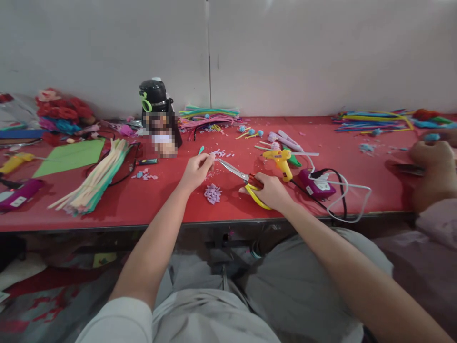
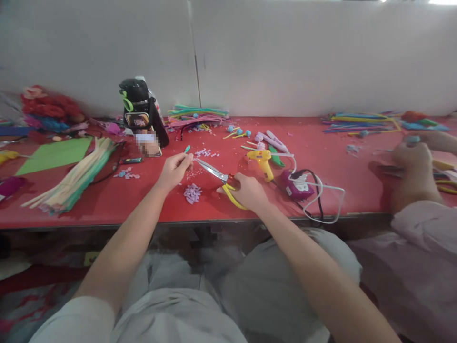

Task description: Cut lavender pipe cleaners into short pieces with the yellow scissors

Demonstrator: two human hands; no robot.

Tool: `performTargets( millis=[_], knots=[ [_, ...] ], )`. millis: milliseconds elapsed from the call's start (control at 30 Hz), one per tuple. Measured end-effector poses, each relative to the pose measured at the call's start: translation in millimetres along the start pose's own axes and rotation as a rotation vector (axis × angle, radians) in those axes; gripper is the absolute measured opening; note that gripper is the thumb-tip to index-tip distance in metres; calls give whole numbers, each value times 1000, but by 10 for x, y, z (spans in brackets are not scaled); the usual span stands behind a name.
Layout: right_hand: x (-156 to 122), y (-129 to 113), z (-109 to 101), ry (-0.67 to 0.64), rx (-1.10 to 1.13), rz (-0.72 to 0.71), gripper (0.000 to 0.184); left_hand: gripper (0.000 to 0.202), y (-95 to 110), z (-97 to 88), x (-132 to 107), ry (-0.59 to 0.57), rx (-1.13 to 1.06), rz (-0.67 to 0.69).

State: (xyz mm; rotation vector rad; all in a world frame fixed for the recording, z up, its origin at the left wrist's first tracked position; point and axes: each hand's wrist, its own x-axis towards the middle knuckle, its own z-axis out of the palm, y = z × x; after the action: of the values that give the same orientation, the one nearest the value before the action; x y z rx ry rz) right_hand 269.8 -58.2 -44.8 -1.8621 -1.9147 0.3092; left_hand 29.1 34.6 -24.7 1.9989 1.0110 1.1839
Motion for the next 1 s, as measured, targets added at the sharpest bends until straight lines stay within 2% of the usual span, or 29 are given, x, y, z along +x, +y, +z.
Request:
performTargets(
  millis=[467,1000],
  knots=[
    [14,56,10,37,70,-75,50,41,-16,-25,-12,-33,24,42],
    [-14,20,21,84,100,-56,54,43,-10,-25,-22,-19,-37,33]
  ],
)
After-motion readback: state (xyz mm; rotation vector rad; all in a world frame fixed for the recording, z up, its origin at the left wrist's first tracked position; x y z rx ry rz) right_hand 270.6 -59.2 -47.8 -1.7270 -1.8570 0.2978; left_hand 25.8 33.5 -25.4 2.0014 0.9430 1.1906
